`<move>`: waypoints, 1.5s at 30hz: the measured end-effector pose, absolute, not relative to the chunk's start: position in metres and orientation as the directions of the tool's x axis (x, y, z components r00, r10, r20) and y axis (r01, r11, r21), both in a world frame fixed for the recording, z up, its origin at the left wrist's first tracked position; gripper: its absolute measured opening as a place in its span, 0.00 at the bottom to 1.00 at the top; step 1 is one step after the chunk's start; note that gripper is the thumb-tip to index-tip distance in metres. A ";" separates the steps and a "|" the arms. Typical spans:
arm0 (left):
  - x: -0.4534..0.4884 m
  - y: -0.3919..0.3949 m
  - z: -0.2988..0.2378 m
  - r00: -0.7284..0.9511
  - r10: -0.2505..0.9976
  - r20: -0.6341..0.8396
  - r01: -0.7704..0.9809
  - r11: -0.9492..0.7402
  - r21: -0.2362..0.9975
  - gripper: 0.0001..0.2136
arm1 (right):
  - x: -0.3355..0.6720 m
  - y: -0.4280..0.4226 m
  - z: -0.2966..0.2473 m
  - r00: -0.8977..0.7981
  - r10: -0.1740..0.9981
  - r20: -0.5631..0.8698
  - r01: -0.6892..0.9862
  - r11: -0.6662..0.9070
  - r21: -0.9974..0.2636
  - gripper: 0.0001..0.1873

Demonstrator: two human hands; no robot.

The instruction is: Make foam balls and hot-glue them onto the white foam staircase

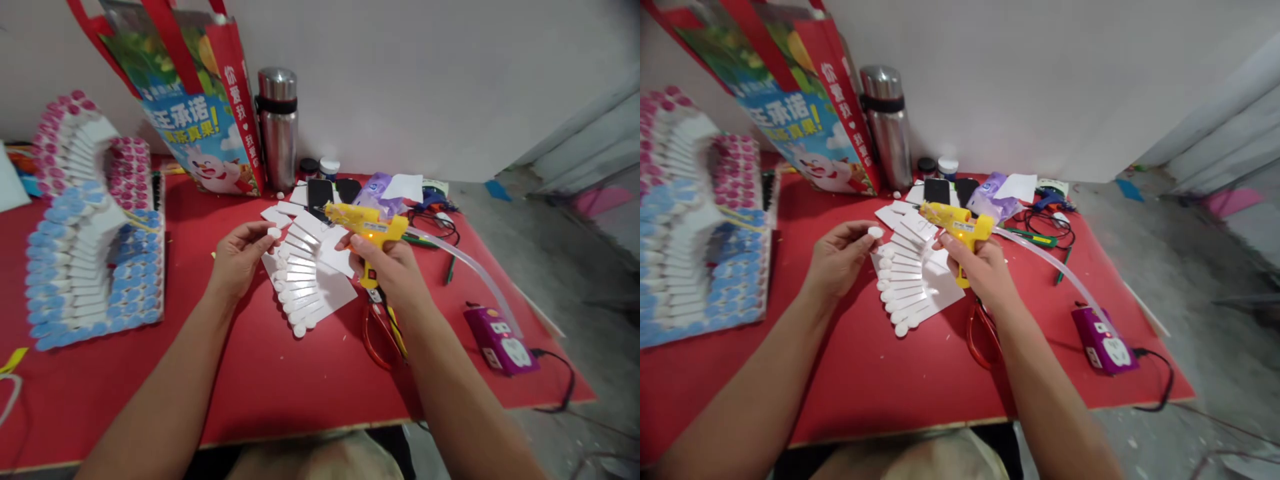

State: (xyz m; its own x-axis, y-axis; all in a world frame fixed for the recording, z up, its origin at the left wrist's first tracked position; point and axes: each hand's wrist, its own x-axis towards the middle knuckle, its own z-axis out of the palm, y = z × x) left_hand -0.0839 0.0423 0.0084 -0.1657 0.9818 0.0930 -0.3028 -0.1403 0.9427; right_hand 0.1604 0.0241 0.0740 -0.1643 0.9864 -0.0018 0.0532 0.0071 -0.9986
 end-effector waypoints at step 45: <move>-0.073 0.041 0.001 -0.077 0.996 -0.037 -0.425 0.001 0.905 0.13 | 0.144 0.018 0.031 -0.273 0.957 -0.096 0.136 -0.061 -0.989 0.28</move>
